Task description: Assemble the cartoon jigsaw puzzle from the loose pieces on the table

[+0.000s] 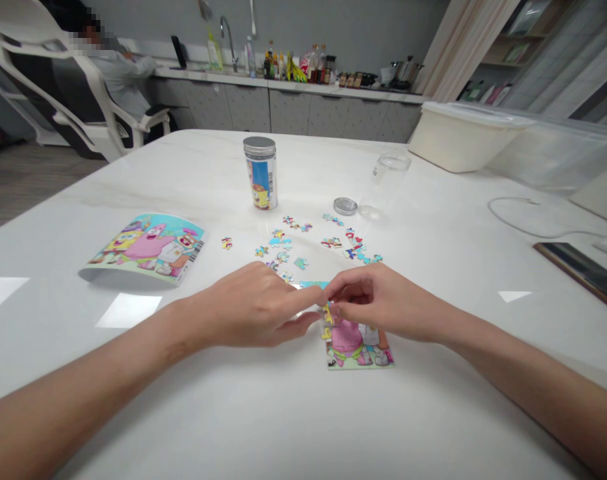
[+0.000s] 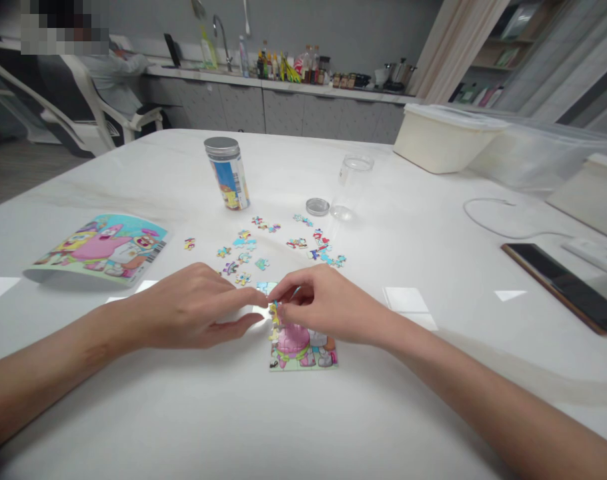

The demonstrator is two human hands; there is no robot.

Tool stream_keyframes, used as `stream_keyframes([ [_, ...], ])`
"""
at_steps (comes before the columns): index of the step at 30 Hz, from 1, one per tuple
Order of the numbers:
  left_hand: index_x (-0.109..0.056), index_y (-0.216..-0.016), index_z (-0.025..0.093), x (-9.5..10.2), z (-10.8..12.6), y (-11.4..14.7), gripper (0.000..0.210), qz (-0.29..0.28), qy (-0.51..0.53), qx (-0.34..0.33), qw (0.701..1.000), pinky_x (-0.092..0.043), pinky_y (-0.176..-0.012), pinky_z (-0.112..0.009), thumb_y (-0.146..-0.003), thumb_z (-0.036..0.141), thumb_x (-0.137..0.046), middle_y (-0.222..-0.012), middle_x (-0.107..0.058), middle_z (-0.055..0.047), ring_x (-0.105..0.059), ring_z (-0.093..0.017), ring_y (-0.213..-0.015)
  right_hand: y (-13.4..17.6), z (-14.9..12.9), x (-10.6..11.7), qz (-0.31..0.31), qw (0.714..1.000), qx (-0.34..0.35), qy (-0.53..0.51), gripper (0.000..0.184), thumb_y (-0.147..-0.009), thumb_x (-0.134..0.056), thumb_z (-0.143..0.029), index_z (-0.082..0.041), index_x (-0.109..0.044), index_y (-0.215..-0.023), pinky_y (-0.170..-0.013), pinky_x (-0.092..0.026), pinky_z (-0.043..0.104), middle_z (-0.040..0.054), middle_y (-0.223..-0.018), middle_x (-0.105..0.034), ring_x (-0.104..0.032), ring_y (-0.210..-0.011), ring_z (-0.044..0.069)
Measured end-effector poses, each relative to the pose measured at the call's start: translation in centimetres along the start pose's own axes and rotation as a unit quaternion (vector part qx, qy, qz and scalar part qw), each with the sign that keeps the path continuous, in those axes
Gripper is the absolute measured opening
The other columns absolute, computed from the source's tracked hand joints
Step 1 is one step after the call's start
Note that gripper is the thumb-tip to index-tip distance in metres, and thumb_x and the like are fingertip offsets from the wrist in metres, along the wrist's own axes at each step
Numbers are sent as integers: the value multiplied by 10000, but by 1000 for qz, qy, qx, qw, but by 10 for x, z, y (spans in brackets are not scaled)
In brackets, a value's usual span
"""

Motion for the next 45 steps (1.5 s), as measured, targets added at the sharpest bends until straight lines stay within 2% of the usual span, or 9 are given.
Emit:
stream_keyframes([
  [3,-639,-869,214,1,8,1,213,-34,66,-43,996,-260,-438,-268,-926,189,-435,-522,-601,38,-474,-93,-423,1,-1,1,15,999,5,36,118,-772,-613,-203,-202,-714,-833,-557,-466,256,14,-711,-700,-619,-637,147],
  [8,-676,-875,242,2,15,1,208,-56,118,-65,989,-272,-455,-272,-906,167,-484,-538,-613,30,-508,-93,-462,0,-5,3,41,995,31,81,99,-750,-634,-186,-208,-728,-771,-560,-455,247,3,-692,-701,-617,-624,138],
  [19,-687,-911,278,-3,14,2,218,-65,157,-24,985,-299,-448,-275,-911,233,-473,-511,-555,39,-445,-92,-415,0,-4,3,49,989,47,134,156,-760,-609,-192,-218,-761,-786,-512,-399,242,6,-672,-689,-560,-580,121],
  [26,-675,-882,263,-1,16,2,216,-49,129,-53,989,-266,-441,-278,-917,212,-468,-505,-576,25,-474,-108,-426,0,-3,5,82,980,43,176,122,-743,-634,-204,-223,-741,-798,-531,-412,245,4,-682,-661,-547,-589,123],
  [30,-676,-907,253,-3,18,1,212,-78,94,-67,990,-218,-440,-302,-924,193,-474,-516,-598,22,-484,-124,-439,1,-6,6,90,972,75,203,98,-738,-634,-166,-222,-715,-733,-597,-436,253,11,-797,-672,-562,-656,124],
  [37,-680,-968,261,-5,19,1,222,-121,80,-67,987,-222,-449,-321,-926,194,-472,-530,-594,27,-491,-129,-455,2,-6,13,100,974,60,196,115,-779,-603,-178,-223,-708,-797,-591,-438,264,17,-818,-679,-557,-666,135],
  [39,-681,-953,255,-5,19,1,215,-118,81,-70,987,-224,-446,-323,-920,187,-480,-529,-593,28,-488,-128,-453,2,-8,13,97,968,78,218,112,-780,-607,-173,-218,-708,-769,-607,-434,268,19,-807,-672,-557,-676,136],
  [41,-682,-932,248,-5,20,1,204,-107,83,-72,988,-223,-443,-324,-913,183,-489,-525,-590,28,-483,-127,-450,4,-13,11,83,955,126,256,135,-789,-599,-157,-215,-718,-764,-640,-427,278,24,-798,-664,-561,-703,143],
  [45,-682,-901,251,-4,18,1,207,-88,94,-70,989,-226,-441,-316,-914,184,-487,-526,-588,29,-476,-117,-441,11,-18,4,44,911,238,335,209,-795,-565,-110,-224,-740,-787,-648,-396,297,38,-767,-643,-539,-731,167],
])
Point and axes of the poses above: each hand's wrist, its own y-axis away from the middle knuckle, its own x-axis out of the back of the hand, z = x × y, the point moved 5 cm from there along -y, towards the middle knuckle
